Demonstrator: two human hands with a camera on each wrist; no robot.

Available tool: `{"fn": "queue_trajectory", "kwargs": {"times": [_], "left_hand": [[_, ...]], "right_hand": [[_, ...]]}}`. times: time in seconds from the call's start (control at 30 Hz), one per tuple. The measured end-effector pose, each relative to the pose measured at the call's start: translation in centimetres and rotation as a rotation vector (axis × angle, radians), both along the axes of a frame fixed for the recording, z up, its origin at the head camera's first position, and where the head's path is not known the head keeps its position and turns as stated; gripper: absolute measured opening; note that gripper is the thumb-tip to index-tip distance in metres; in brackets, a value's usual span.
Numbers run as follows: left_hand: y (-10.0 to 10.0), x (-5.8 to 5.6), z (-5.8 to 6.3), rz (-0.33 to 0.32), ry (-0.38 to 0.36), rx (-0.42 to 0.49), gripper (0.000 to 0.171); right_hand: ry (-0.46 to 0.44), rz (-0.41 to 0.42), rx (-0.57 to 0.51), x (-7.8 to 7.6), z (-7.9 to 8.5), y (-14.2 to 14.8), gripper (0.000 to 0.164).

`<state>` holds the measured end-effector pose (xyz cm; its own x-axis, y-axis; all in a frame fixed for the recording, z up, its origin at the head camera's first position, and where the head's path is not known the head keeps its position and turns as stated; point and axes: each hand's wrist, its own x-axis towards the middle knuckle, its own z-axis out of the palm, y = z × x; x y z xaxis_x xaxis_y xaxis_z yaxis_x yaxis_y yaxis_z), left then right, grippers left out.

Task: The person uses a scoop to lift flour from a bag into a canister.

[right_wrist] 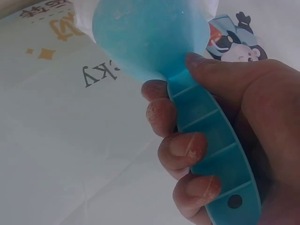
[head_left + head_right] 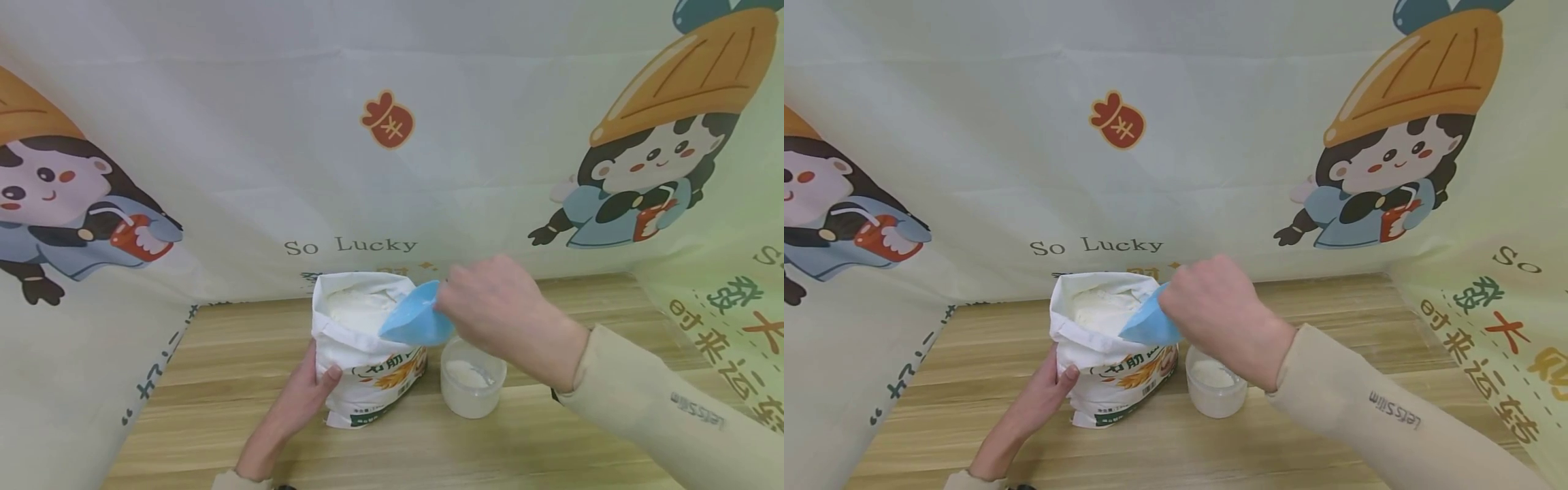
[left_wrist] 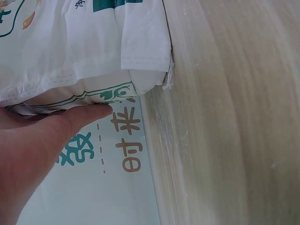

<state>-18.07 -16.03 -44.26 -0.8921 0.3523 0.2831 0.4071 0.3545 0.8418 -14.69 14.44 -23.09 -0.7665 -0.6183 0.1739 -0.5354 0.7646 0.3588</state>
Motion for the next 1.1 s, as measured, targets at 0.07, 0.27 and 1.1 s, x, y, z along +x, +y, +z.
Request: {"fn": "queue_trajectory", "kwargs": {"times": [0.07,0.27,1.1], "left_hand": [[0.0,0.0,0.0,0.002,-0.001,-0.001,0.088],[0.1,0.0,-0.1,-0.003,0.002,0.009,0.087],[0.1,0.2,0.1,0.008,-0.028,-0.003,0.091]], "right_hand": [[0.01,0.004,0.0,-0.1,0.0,-0.2,0.031],[0.021,0.004,0.01,-0.4,-0.1,-0.7,0.033],[0.154,0.045,0.035,-0.7,-2.0,-3.2,0.038]]}}
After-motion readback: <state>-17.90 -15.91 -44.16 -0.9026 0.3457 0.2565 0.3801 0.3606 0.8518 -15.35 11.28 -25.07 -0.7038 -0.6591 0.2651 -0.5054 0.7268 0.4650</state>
